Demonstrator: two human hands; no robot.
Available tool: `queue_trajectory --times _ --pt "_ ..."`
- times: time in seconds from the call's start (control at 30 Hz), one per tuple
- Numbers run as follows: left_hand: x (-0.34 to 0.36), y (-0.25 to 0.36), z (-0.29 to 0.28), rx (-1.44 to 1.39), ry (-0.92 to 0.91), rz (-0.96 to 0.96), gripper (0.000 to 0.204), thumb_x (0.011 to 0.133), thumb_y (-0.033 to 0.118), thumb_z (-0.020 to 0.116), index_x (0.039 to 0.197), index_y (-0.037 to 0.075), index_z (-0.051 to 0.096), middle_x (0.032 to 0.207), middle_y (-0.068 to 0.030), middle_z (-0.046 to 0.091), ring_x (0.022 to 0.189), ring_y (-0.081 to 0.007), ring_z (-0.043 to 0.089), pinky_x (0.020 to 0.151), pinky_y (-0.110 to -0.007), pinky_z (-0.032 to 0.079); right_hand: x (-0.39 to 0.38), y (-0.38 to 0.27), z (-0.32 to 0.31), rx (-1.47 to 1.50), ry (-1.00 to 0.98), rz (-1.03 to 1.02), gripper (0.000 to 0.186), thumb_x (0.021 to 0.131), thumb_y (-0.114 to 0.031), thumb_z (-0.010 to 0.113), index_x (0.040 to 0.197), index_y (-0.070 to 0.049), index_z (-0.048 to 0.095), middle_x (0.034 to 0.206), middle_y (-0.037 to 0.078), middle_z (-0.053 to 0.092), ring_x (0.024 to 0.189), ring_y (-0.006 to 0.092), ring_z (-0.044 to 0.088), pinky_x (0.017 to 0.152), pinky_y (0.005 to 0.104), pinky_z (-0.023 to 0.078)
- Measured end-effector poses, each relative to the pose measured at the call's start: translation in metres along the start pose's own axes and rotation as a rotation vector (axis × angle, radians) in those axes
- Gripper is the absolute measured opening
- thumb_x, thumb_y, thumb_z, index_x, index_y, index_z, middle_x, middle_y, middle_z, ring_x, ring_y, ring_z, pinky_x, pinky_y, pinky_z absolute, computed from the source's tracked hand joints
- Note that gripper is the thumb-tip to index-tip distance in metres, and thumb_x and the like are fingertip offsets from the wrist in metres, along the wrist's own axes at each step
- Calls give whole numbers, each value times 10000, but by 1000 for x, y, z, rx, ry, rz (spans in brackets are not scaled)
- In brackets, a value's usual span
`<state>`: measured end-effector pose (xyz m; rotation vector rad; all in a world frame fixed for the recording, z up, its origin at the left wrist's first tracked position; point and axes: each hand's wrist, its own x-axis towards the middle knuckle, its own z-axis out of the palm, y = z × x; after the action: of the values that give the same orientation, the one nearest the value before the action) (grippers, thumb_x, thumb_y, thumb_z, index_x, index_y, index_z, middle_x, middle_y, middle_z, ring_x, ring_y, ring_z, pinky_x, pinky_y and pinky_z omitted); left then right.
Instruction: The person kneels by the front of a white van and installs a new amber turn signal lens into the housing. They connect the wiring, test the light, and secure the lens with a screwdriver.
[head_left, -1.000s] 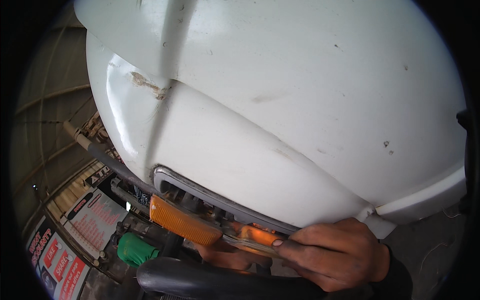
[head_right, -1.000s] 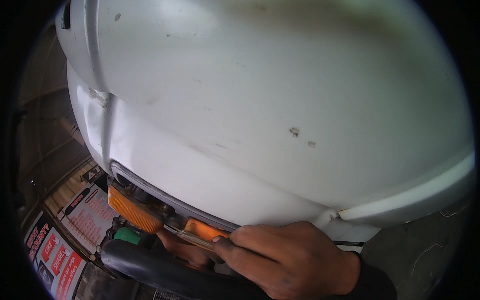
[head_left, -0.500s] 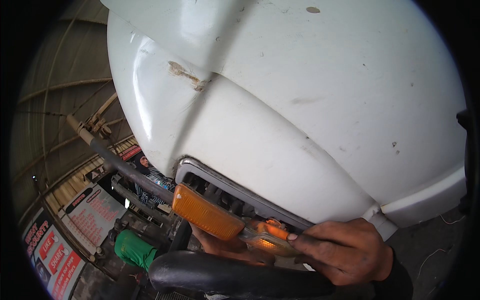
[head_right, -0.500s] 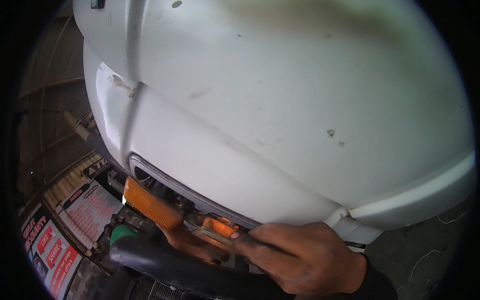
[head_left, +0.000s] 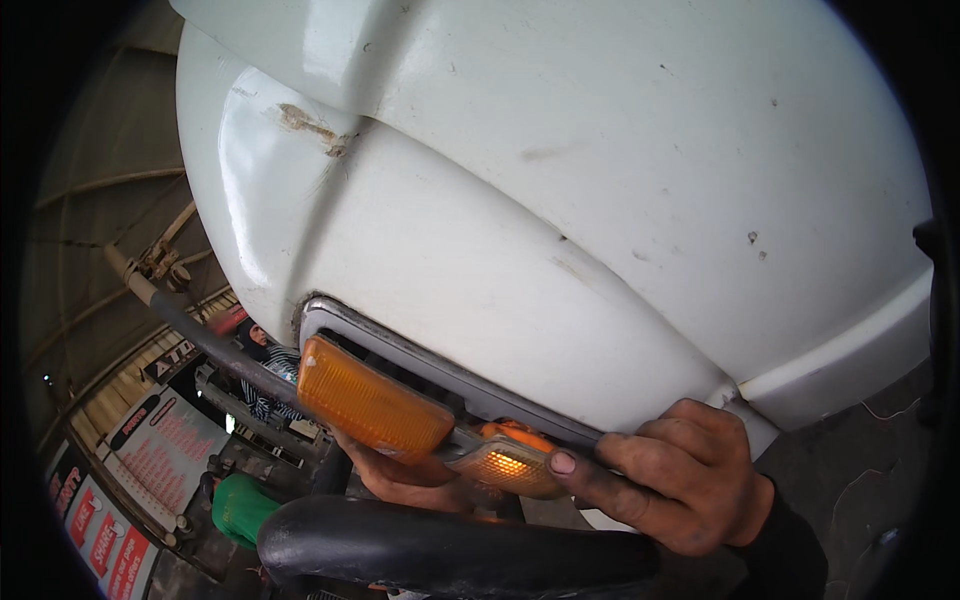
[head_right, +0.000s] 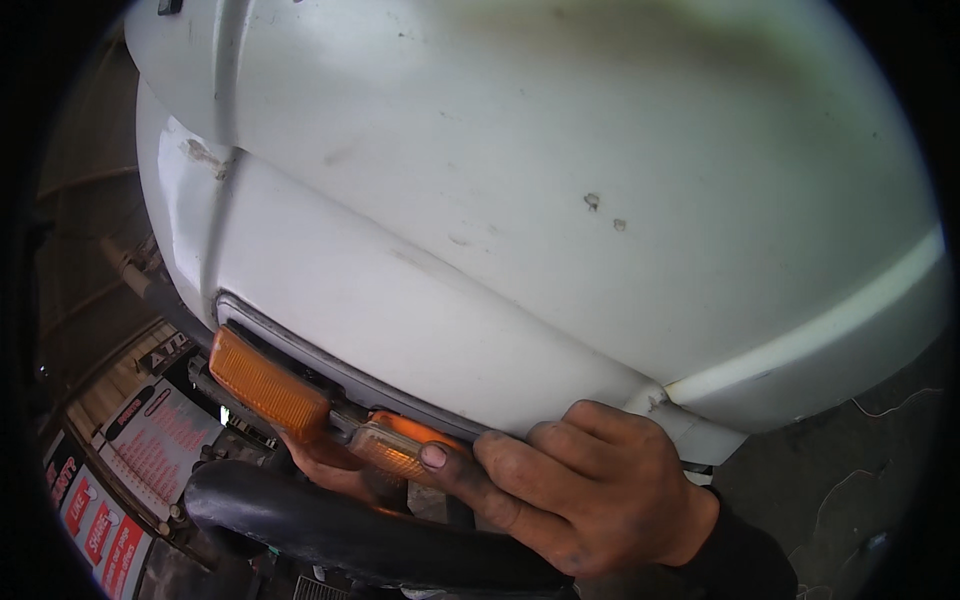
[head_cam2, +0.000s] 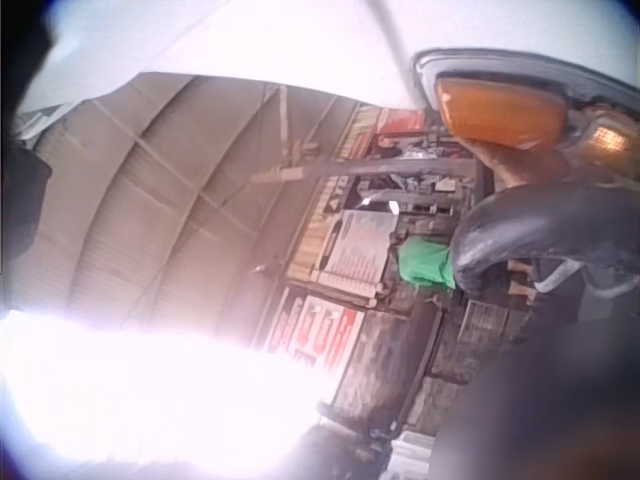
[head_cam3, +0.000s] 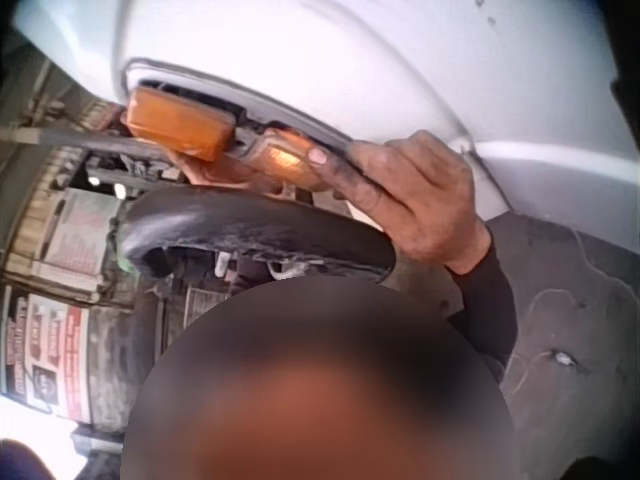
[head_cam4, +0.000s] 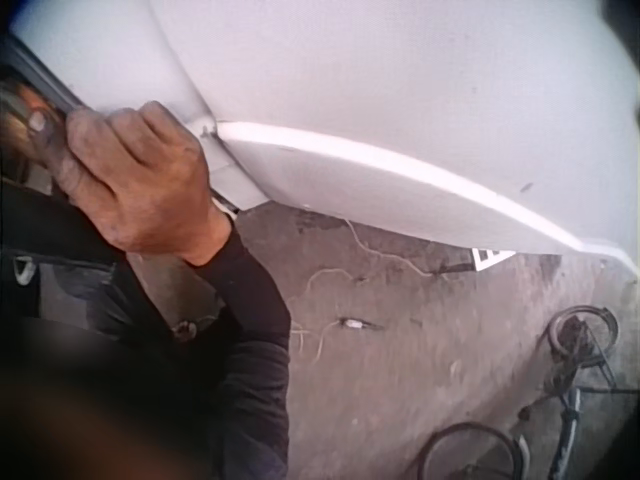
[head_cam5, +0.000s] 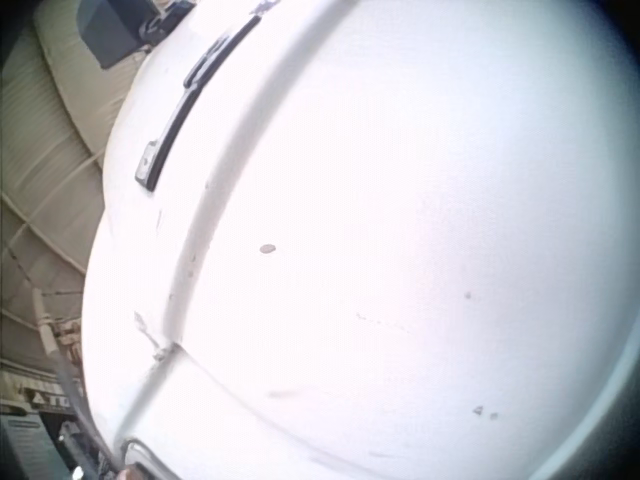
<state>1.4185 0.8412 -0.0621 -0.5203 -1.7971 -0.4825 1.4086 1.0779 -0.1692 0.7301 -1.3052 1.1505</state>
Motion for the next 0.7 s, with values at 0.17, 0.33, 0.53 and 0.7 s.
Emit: queue_trajectory --times 0.17,0.33,0.53,0.7 --pt "4 11 7 -175 -15 -97 877 971 269 734 1633 9 221 1541 -245 439 1378 -344 535 1123 -469 502 2 -1 0 -30 7 28 327 845 -233 811 1164 -165 810 907 -44 664 689 82 527 656 267 421" --pt "25 11 8 -446 -188 -106 773 1054 292 633 1645 33 207 1605 -225 383 1410 -342 507 1171 -498 444 3 -4 -13 -8 -88 73 373 854 -235 798 1220 -166 786 881 -23 692 727 93 582 675 276 417" --pt "28 -8 23 -1064 -235 -266 756 1041 447 615 1596 10 345 1499 -178 519 1374 -290 520 1164 -481 390 11 -2 -20 -8 -135 32 548 752 -247 888 1273 -136 757 1062 85 690 839 201 645 689 334 478" --pt "20 5 21 -897 -180 -164 1106 771 372 931 1610 -32 334 1201 -107 604 1047 -194 579 983 -395 451 17 -8 -27 6 -195 110 547 684 -88 904 1209 -71 755 1045 102 711 877 250 676 739 336 545"
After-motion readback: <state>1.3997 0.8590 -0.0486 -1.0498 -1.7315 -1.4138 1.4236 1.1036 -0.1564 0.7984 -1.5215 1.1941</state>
